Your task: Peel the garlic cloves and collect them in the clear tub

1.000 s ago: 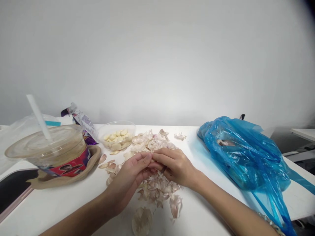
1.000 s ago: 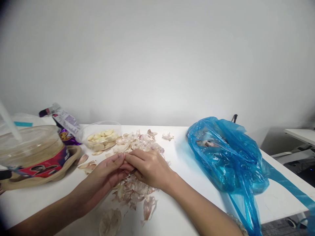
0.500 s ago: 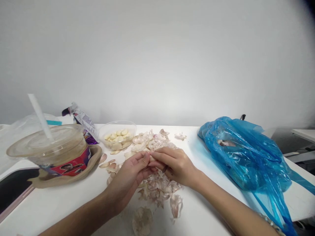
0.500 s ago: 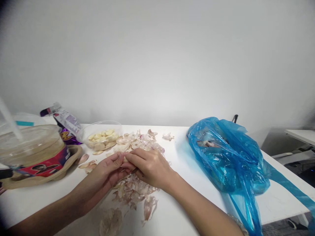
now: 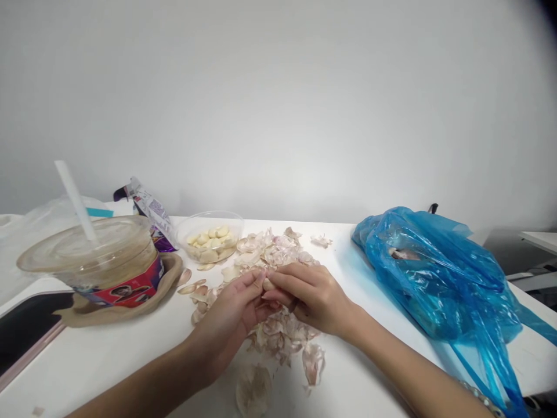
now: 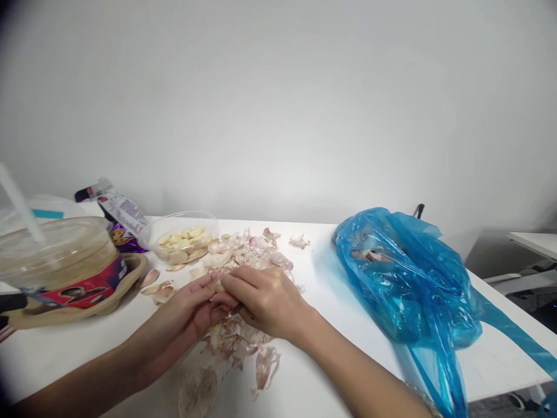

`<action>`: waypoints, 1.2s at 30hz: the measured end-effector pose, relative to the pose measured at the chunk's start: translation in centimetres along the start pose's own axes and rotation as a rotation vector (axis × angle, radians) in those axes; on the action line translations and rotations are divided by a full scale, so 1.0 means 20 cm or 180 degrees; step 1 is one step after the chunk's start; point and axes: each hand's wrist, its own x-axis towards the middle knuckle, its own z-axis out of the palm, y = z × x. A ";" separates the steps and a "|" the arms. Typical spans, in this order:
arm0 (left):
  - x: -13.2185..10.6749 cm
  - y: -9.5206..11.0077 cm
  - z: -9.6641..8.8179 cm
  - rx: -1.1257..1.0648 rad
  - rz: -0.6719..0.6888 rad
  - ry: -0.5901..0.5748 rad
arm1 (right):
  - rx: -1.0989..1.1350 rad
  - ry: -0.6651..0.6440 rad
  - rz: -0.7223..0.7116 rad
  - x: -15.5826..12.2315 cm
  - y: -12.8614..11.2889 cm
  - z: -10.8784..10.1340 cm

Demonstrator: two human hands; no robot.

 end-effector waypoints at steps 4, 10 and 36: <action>-0.03 0.00 0.03 0.0083 -0.0025 -0.0038 | -0.0027 0.0017 -0.0100 0.00 -0.03 -0.02; -0.02 -0.03 0.01 0.0139 -0.0093 0.0024 | 0.0204 -0.0054 -0.0053 -0.01 0.00 0.00; -0.01 0.01 0.01 -0.0229 0.0252 0.0015 | 0.0523 0.0474 -0.0089 -0.01 0.01 0.00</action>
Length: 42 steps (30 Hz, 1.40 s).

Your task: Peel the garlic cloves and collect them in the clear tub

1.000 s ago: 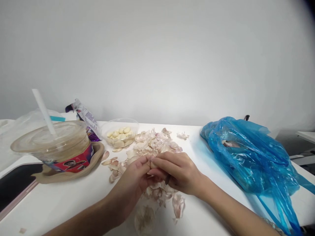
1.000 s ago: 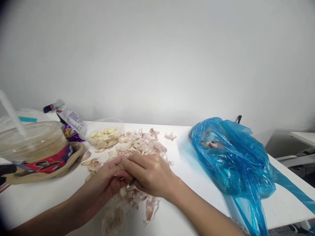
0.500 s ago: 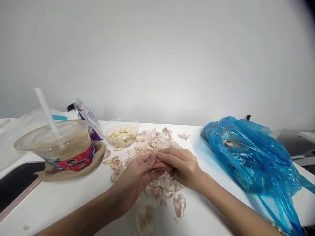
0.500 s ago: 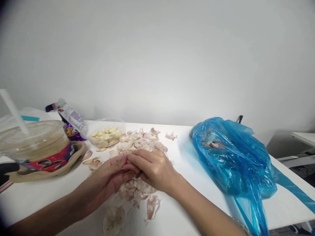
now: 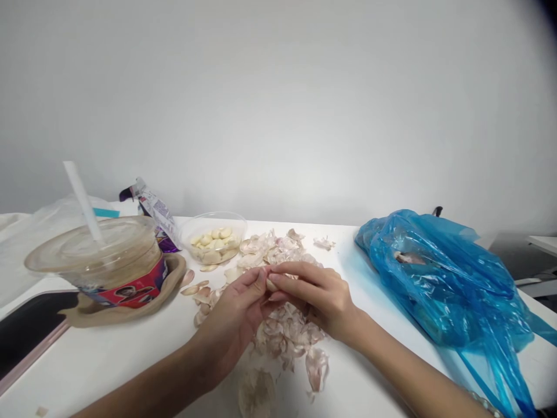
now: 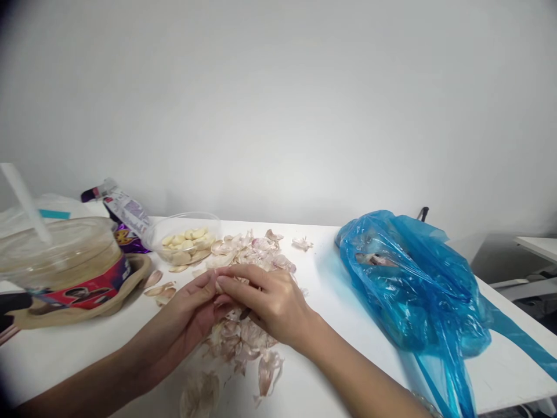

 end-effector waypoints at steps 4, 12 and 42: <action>0.00 0.01 0.00 0.0021 -0.0014 -0.0034 | -0.0010 0.0047 -0.0039 0.01 -0.01 0.00; -0.01 0.02 0.00 0.0166 0.0024 0.0145 | -0.0160 0.0110 -0.0012 0.01 0.00 0.02; -0.03 0.04 0.04 0.0308 -0.0392 0.0055 | 0.2433 0.1345 0.2610 0.08 -0.01 -0.01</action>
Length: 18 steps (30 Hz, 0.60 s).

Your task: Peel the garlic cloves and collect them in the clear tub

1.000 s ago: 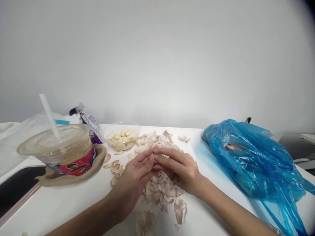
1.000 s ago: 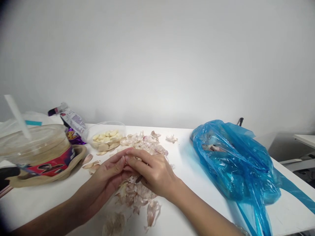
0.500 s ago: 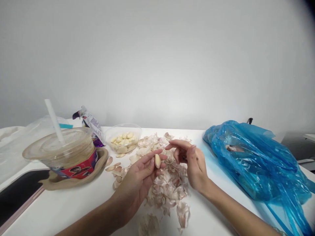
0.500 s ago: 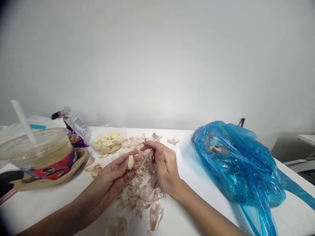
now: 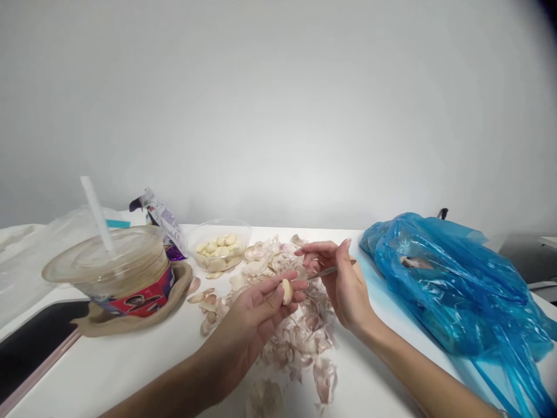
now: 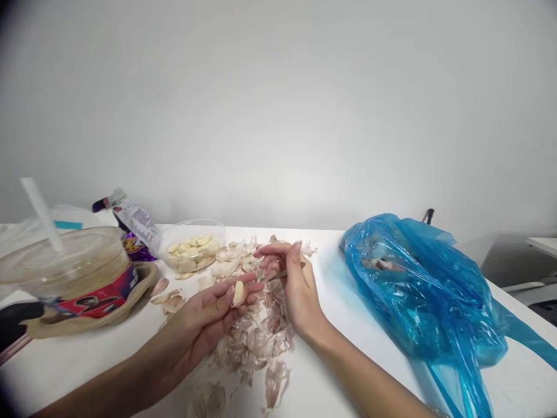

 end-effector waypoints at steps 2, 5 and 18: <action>0.00 0.00 0.00 -0.0002 -0.0006 -0.0076 | -0.0199 0.0056 0.0033 0.00 0.01 -0.01; 0.00 -0.01 -0.01 -0.0031 -0.0021 -0.0128 | -0.0688 0.0295 0.0054 0.00 0.01 -0.02; 0.04 -0.03 -0.05 0.0502 0.0684 0.0452 | -0.1082 -0.0509 -0.0375 -0.02 -0.01 0.00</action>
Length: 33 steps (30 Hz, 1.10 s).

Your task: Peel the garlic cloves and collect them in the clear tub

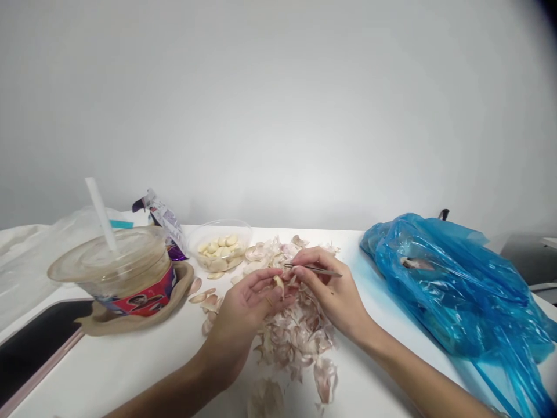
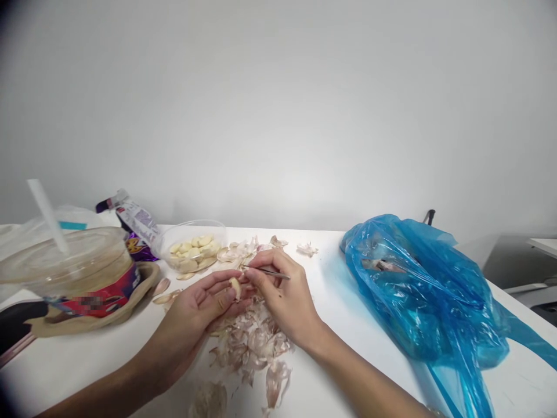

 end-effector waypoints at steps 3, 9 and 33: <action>0.01 0.00 -0.01 0.0074 0.0083 0.0134 | -0.0065 -0.0075 0.0000 -0.01 0.00 0.01; 0.01 -0.01 -0.01 0.0251 0.0109 0.0143 | -0.0166 -0.0018 -0.0272 -0.02 -0.01 0.01; -0.01 0.00 0.00 0.0411 0.0179 0.0083 | -0.0611 -0.0057 -0.0624 -0.03 0.00 0.01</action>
